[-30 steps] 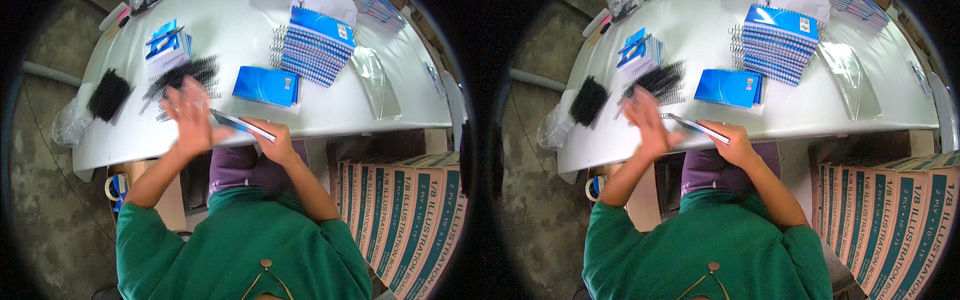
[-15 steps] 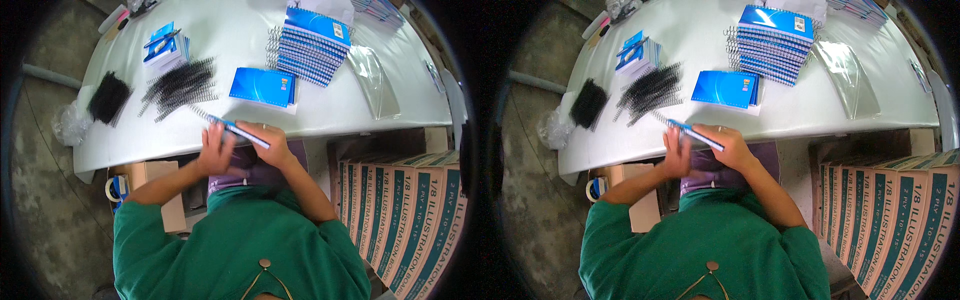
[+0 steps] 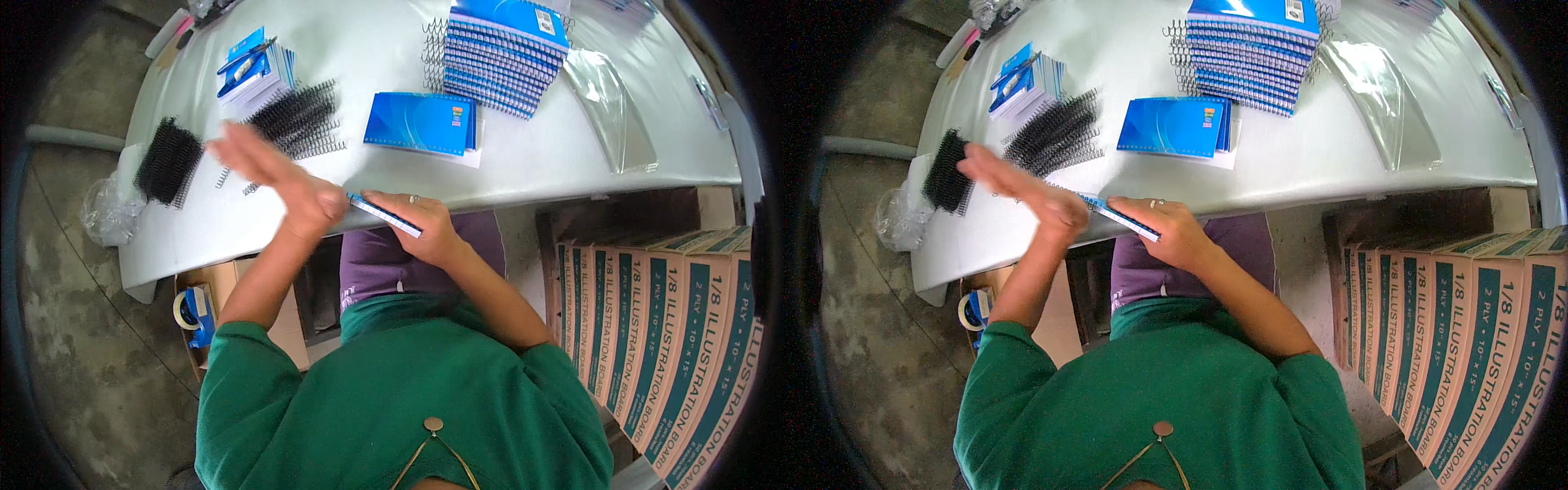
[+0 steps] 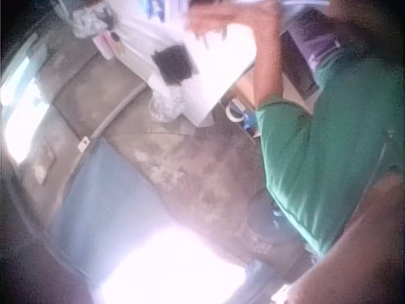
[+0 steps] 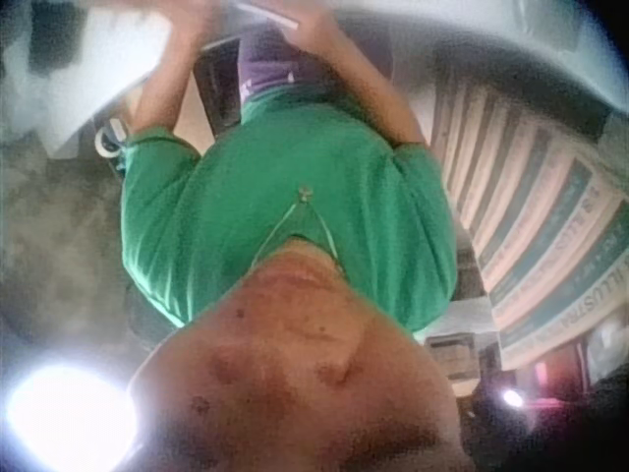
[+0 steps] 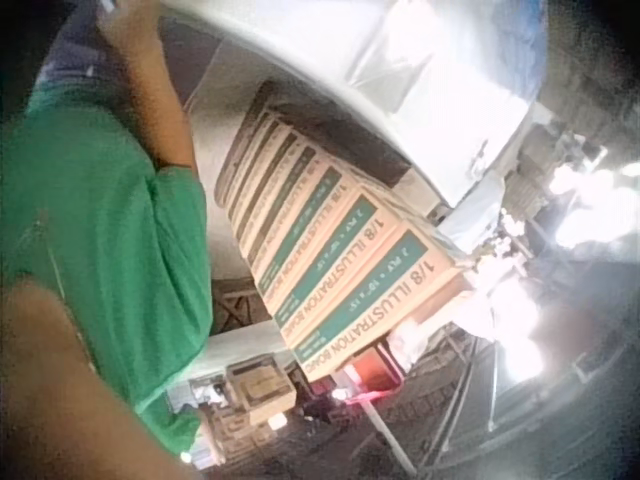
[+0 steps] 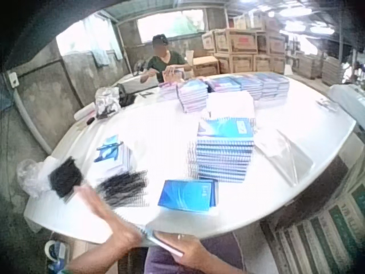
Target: The person assembles notebooks by aligning stacks of paper and covers with plastic spiral coils and threading the coils through the pre-punched holes by hand.
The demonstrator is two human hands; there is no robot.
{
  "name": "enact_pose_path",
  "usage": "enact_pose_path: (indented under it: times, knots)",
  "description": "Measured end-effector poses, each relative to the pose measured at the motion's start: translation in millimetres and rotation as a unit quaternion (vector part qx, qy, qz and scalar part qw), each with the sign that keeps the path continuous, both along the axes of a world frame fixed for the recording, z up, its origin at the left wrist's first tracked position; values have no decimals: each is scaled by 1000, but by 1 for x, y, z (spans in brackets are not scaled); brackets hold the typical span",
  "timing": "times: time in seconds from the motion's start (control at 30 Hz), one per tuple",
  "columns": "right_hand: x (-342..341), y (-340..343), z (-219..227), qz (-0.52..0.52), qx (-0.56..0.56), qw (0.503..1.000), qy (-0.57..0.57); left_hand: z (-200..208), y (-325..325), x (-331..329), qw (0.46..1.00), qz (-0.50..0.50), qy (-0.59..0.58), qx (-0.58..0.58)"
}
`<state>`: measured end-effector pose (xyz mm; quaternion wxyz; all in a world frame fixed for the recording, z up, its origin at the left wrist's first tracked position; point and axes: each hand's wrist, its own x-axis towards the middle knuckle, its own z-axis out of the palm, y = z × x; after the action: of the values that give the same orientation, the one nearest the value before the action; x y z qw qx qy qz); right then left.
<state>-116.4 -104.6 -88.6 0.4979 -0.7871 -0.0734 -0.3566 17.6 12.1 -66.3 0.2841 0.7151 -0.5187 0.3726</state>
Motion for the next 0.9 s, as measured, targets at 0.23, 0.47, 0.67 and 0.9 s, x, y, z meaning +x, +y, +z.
enact_pose_path:
  times: [0.23, 0.47, 0.67, 0.9]
  knots:
    - [-7, -5, 7, -13, 17, 998, 65, -4, 16, 1, 999, -20, -47, 16]
    - [9, -3, -4, -31, 70, 997, 29, -54, 32, -27, 988, -106, -4, 111]
    - [3, -6, 3, 69, 166, 978, 109, 67, -12, -14, 886, 11, 204, 416]
    - [3, 0, 3, 12, 102, 992, 75, 48, -24, 13, 991, -62, -44, -107]
